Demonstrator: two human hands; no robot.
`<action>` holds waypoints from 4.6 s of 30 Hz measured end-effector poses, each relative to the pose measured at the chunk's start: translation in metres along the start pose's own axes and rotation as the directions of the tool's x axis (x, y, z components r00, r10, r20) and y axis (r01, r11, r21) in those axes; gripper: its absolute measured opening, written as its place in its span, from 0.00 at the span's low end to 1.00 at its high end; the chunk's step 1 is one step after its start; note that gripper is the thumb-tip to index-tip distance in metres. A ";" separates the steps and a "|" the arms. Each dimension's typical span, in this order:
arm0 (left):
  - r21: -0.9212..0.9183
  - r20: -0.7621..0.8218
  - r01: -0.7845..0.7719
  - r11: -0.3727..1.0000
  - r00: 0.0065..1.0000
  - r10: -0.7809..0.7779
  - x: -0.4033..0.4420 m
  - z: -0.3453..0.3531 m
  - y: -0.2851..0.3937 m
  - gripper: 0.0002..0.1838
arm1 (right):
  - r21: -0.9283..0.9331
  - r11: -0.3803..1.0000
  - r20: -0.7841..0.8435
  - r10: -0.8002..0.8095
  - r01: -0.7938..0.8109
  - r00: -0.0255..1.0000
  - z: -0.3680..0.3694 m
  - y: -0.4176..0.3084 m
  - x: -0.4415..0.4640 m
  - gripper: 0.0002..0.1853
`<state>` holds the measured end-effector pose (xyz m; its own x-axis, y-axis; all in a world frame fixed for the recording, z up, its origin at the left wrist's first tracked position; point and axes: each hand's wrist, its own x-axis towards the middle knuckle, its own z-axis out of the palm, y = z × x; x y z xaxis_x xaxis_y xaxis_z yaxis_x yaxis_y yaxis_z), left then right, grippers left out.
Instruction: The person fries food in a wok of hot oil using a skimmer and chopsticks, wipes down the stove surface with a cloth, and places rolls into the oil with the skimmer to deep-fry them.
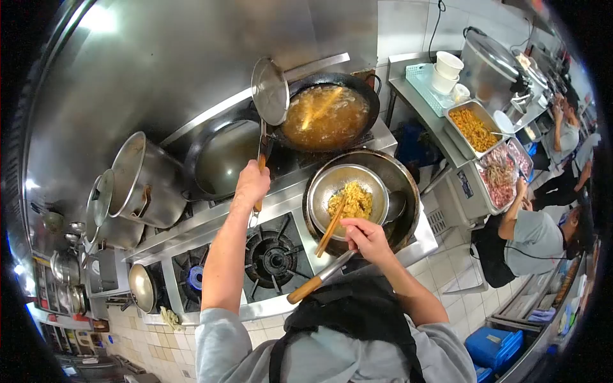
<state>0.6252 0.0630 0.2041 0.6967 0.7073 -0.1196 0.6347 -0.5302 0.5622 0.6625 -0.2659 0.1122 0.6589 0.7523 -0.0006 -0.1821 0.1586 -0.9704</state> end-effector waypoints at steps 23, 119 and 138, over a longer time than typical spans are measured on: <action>-0.756 0.566 0.472 0.454 0.819 0.091 -0.022 0.078 0.081 0.16 | 0.122 0.985 -0.090 0.136 -0.124 0.987 -0.039 0.013 0.012 0.12; -0.304 0.816 0.838 0.452 0.474 -0.330 -0.481 0.164 -0.473 0.26 | -0.171 0.973 -0.331 0.093 -0.157 0.939 0.099 -0.035 0.041 0.19; -0.404 0.784 0.868 0.288 0.491 -0.380 -0.451 0.228 -0.499 0.25 | -0.311 0.942 -0.480 -0.042 -0.126 0.876 0.040 -0.050 0.061 0.20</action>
<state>0.0702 -0.0983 -0.2093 0.3626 0.1819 -0.9140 0.6532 0.6499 0.3885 0.6827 -0.2022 0.1699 0.9352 0.3457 -0.0762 -0.0272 -0.1442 -0.9892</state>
